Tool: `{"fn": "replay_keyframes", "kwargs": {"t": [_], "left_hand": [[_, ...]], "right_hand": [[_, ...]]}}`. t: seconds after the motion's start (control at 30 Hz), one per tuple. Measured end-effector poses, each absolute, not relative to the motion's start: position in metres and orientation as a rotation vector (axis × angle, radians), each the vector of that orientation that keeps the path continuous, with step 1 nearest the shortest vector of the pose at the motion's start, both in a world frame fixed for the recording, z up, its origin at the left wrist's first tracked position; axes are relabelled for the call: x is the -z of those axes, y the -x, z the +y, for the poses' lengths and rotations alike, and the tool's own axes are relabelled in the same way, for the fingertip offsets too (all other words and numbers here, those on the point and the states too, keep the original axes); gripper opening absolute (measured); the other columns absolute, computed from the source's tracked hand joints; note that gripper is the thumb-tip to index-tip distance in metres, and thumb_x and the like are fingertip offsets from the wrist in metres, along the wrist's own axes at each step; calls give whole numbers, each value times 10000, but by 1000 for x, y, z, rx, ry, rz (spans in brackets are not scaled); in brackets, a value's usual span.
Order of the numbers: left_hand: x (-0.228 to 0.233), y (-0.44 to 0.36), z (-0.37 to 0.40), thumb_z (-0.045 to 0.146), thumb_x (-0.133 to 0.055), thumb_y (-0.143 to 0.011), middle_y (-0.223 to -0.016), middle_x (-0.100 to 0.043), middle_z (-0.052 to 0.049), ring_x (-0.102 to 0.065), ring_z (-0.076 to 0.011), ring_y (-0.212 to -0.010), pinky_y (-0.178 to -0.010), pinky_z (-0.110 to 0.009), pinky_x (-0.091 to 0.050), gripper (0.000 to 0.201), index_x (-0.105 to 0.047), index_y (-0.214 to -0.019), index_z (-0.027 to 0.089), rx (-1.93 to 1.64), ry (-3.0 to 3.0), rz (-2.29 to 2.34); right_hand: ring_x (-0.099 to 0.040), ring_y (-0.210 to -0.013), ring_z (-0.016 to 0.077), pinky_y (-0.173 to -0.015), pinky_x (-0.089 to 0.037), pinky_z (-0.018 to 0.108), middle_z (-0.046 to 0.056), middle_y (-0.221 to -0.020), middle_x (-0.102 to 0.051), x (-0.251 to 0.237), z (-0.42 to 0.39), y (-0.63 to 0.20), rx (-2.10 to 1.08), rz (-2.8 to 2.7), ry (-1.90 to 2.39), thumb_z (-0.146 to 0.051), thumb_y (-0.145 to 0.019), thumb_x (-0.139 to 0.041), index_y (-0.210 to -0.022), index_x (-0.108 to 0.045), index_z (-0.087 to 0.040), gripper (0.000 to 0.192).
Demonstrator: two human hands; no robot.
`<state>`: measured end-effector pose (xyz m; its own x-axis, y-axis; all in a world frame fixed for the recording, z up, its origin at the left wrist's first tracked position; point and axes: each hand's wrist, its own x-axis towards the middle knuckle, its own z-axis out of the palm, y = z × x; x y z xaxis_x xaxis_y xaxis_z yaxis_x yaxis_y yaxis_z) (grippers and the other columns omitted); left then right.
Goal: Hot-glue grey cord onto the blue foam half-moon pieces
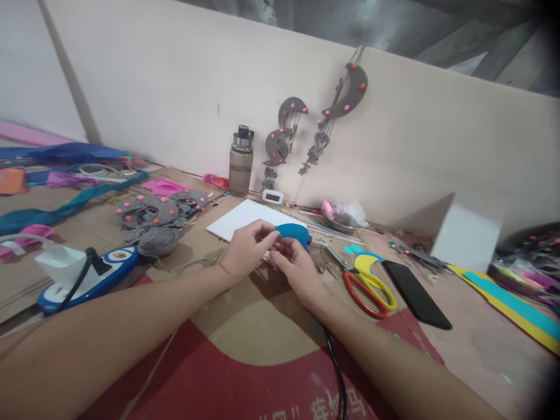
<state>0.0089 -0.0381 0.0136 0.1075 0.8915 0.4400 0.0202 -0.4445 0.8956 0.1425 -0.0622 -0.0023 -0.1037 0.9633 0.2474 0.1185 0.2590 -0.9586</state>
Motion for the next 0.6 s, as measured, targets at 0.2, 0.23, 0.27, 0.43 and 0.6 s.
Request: {"fn": "replay_keyframes", "kwargs": {"t": [0.2,0.23,0.27,0.43,0.6], "left_hand": [[-13,-9,-35,358,-607,-760,-685,-659,-21,-640,-159,-649,-641,-266,-515,191,-592,-791,170,-1418,-1592,884],[-12,-9,-34,363,-606,-760,-681,-657,-21,-640,-158,-645,-638,-270,-521,200,-589,-792,166,-1421,-1583,885],[-12,-9,-33,370,-606,-761,-679,-656,-21,-639,-156,-642,-638,-274,-526,211,-586,-794,163,-1425,-1574,884],[-8,-7,-26,404,-619,-743,-668,-656,-22,-643,-153,-640,-643,-291,-542,267,-584,-808,147,-1436,-1486,867],[-4,-5,-18,420,-643,-715,-691,-669,-43,-661,-168,-631,-563,-261,-526,301,-583,-816,144,-1401,-1346,937]], "right_hand": [[-469,-520,88,-501,-368,225,-20,-692,-592,-3,-64,-145,-903,-1475,1209,-292,-736,-571,-945,-578,-173,240],[-467,-519,87,-509,-369,225,-23,-687,-590,-4,-65,-145,-894,-1477,1211,-277,-735,-564,-946,-582,-173,237],[-468,-521,86,-515,-371,225,-23,-693,-591,-5,-65,-145,-890,-1476,1208,-269,-739,-553,-945,-583,-174,229],[-468,-511,86,-502,-367,222,-28,-703,-587,-5,-67,-146,-878,-1478,1216,-305,-788,-512,-869,-571,-193,150],[-489,-574,105,-550,-383,231,-21,-684,-566,-6,-72,-147,-748,-1626,1202,-351,-855,-469,-802,-547,-197,181]]}}
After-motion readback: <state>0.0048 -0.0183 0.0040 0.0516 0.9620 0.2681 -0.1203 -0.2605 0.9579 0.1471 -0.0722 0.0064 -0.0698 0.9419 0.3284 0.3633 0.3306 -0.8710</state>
